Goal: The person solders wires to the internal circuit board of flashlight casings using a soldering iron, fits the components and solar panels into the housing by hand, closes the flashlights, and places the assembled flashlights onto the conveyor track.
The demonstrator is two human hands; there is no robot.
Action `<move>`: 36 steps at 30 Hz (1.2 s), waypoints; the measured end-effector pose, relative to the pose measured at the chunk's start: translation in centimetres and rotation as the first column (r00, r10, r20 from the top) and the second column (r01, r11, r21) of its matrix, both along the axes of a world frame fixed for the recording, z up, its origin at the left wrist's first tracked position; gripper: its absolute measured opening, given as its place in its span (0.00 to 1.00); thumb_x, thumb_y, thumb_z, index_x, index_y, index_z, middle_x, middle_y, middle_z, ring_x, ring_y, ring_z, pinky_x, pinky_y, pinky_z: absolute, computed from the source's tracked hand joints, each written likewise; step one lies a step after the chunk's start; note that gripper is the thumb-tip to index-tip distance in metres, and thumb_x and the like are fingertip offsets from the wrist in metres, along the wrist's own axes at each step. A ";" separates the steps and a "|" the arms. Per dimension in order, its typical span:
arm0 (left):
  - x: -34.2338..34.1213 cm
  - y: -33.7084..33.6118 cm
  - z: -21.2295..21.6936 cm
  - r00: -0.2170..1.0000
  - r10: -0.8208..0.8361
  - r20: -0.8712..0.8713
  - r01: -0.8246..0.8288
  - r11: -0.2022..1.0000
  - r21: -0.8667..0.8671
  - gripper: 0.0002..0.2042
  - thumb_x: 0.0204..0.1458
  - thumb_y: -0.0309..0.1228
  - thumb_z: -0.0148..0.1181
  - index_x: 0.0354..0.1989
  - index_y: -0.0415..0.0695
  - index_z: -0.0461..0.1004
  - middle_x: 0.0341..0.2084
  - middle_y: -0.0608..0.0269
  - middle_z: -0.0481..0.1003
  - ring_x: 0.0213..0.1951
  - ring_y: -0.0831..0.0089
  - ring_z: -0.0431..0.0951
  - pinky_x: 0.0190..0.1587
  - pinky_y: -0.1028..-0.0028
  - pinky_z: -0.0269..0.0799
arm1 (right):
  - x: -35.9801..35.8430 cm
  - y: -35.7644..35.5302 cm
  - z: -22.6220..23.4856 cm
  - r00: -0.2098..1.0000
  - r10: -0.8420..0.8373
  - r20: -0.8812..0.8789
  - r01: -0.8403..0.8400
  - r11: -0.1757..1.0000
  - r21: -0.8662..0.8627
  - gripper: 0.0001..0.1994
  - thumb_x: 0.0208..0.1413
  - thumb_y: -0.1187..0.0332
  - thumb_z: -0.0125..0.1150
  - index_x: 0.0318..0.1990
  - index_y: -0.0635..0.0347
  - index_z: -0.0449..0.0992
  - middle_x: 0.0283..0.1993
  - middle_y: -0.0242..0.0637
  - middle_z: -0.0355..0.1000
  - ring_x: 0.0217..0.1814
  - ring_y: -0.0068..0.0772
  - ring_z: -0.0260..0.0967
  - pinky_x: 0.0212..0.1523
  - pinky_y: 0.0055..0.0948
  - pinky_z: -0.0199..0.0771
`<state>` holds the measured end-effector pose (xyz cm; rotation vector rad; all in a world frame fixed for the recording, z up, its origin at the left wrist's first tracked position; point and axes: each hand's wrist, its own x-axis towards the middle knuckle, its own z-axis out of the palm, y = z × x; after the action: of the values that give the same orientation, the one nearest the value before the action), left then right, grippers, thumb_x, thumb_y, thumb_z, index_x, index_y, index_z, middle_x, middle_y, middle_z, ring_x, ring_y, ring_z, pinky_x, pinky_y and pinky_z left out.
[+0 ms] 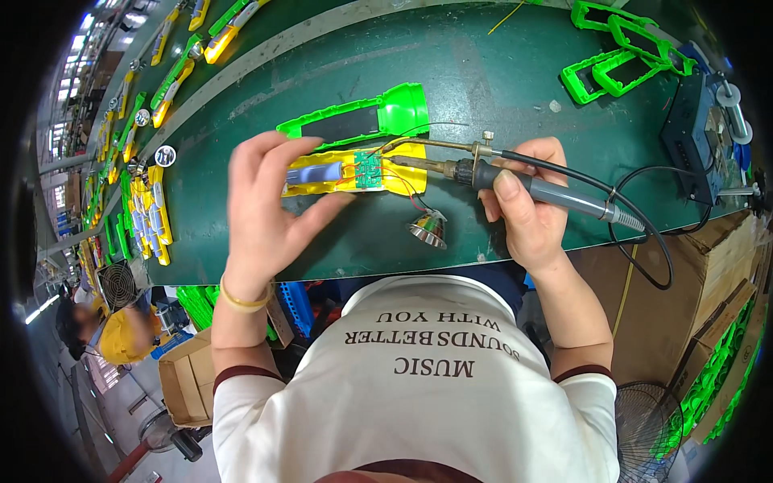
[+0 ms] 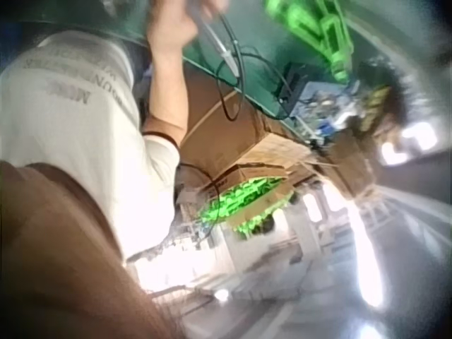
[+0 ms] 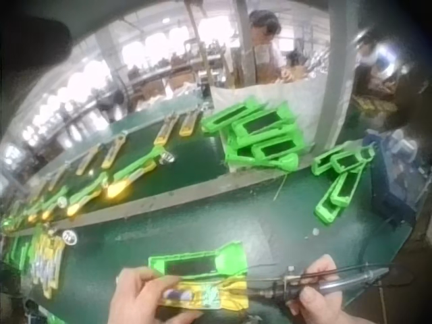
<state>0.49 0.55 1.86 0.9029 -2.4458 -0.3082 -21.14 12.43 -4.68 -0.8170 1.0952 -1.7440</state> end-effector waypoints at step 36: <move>0.4 -0.5 -1.4 0.946 -0.314 0.080 0.303 0.945 0.126 0.10 0.33 0.19 0.61 0.28 0.44 0.76 0.20 0.66 0.66 0.25 0.69 0.68 0.26 0.73 0.65 | 0.8 -0.1 0.1 0.986 0.120 -0.117 -0.113 0.992 0.063 0.13 0.49 0.74 0.57 0.34 0.61 0.56 0.23 0.33 0.65 0.19 0.14 0.58 0.19 0.16 0.59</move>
<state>0.94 0.00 0.49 0.5854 -2.6855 -0.5280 -20.34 12.32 -4.56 -0.9431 1.1478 -1.5771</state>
